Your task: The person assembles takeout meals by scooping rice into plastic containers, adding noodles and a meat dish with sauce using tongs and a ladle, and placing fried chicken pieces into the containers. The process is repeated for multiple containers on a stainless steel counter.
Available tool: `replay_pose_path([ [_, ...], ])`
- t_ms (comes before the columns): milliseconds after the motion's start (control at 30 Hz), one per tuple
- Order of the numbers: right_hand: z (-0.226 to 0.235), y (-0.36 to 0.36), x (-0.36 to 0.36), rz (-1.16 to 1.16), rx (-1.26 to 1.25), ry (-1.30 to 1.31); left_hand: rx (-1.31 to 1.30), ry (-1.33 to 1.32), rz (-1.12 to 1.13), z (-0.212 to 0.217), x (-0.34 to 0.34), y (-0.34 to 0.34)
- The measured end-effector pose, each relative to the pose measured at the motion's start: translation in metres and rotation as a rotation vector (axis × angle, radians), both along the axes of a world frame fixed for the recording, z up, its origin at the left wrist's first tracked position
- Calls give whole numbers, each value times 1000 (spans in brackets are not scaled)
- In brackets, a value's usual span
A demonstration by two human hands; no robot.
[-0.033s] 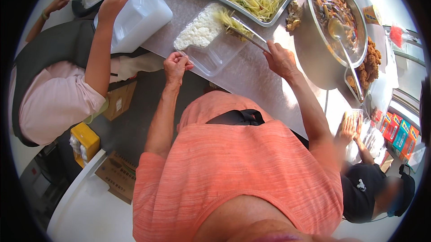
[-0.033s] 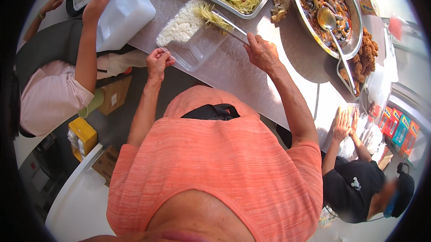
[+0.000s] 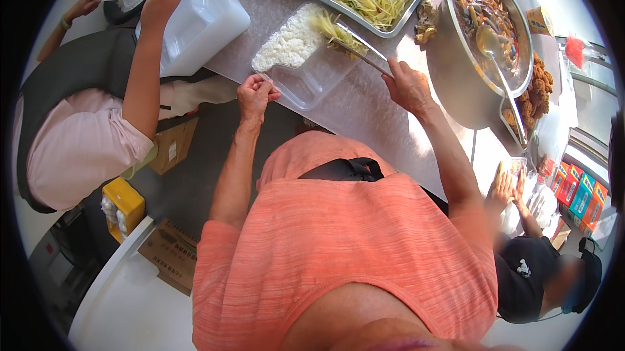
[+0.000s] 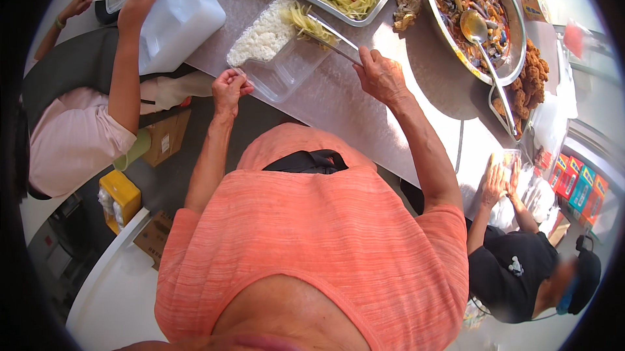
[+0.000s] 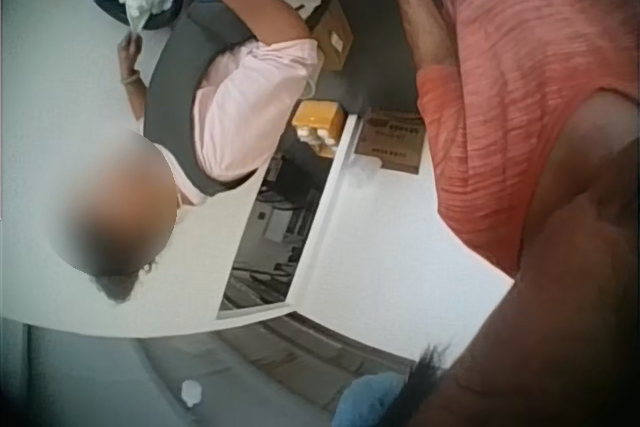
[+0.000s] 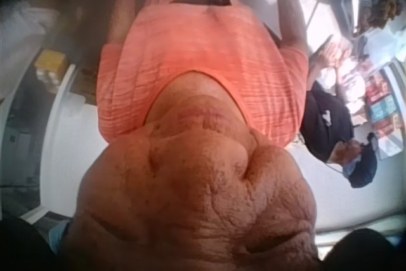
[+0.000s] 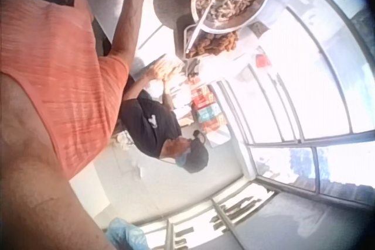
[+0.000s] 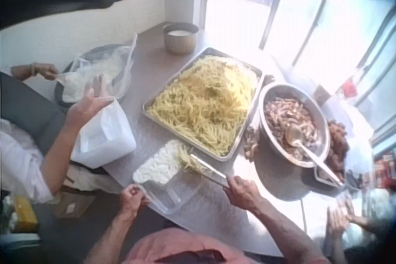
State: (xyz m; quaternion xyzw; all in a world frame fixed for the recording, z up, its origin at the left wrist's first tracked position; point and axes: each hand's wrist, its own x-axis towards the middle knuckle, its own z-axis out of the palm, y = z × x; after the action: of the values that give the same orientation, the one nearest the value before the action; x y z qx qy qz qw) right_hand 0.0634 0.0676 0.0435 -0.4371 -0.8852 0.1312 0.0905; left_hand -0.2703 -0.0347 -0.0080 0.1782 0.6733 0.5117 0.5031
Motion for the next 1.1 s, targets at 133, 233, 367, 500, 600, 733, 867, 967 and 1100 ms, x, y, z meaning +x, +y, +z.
replay_pose_path([
  [133, 27, -6, -6, -40, -19, -70, 10, -14, 7, 0, -2, -1],
  [233, 34, -10, -8, -54, -23, -82, 4, -19, -2, 3, -3, -2],
  [367, 13, -6, -14, -19, -4, -123, 10, -21, -10, 7, -2, 0],
  [500, 31, -9, -19, -38, 33, -43, 19, -33, -11, 1, -7, -2],
  [600, 33, -16, -19, -32, 36, 7, 13, -39, -17, 1, -6, -2],
  [733, 19, -14, -19, -37, -21, -33, 6, -11, -36, 3, -7, 0],
  [867, 31, -2, -8, -150, -26, 116, -30, 30, -81, 2, -20, 2],
  [967, 29, 32, 4, -257, 77, -5, -83, 90, -109, 6, -25, 2],
  [1100, 11, 76, 8, -253, 59, -136, -10, 571, -69, 21, -16, 6],
])
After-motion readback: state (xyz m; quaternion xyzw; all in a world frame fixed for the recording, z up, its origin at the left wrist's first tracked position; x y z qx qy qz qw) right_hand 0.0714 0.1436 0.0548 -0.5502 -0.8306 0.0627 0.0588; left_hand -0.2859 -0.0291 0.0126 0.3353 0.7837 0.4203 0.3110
